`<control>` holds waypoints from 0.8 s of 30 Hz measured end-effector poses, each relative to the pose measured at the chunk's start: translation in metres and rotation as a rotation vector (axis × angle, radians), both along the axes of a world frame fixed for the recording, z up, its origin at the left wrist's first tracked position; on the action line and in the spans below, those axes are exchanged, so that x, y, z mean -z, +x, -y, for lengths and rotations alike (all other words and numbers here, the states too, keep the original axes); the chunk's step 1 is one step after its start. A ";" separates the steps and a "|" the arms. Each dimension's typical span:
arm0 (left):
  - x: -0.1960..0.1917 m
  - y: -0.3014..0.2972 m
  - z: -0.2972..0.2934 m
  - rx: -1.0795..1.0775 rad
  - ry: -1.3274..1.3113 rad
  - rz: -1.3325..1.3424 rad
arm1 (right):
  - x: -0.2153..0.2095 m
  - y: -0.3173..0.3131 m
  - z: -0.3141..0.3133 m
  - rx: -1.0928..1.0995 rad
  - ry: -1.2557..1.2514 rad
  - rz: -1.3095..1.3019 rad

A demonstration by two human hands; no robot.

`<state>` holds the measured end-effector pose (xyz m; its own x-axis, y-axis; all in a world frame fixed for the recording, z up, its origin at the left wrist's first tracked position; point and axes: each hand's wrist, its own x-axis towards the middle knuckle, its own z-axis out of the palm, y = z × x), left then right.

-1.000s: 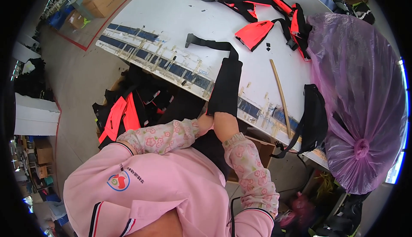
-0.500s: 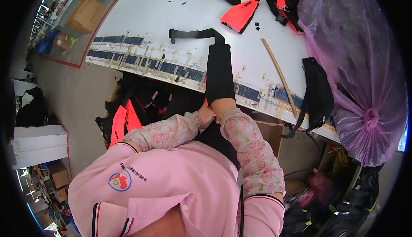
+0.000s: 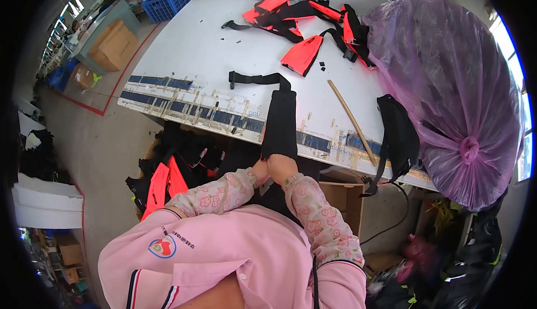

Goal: Using a wooden stick to turn fabric components of a safety vest right-side out.

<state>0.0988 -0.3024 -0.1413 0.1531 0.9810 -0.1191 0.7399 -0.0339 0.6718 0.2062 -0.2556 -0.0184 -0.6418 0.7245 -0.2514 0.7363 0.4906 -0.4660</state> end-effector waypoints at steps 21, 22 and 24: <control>-0.079 -0.004 -0.008 -0.724 -0.320 1.326 | -0.080 0.048 -0.041 -0.135 -0.596 -0.655; -0.085 -0.006 -0.009 -0.757 -0.349 1.299 | -0.089 0.050 -0.044 -0.010 -0.485 -0.734; -0.080 -0.003 -0.009 -0.785 -0.337 1.313 | -0.093 0.047 -0.043 -0.080 -0.114 -0.578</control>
<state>0.0959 -0.2933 -0.0611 -0.1953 0.8188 -0.5399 -0.5874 0.3431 0.7329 0.2527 -0.2123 0.0748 -0.7490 0.6575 0.0818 0.3105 0.4574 -0.8333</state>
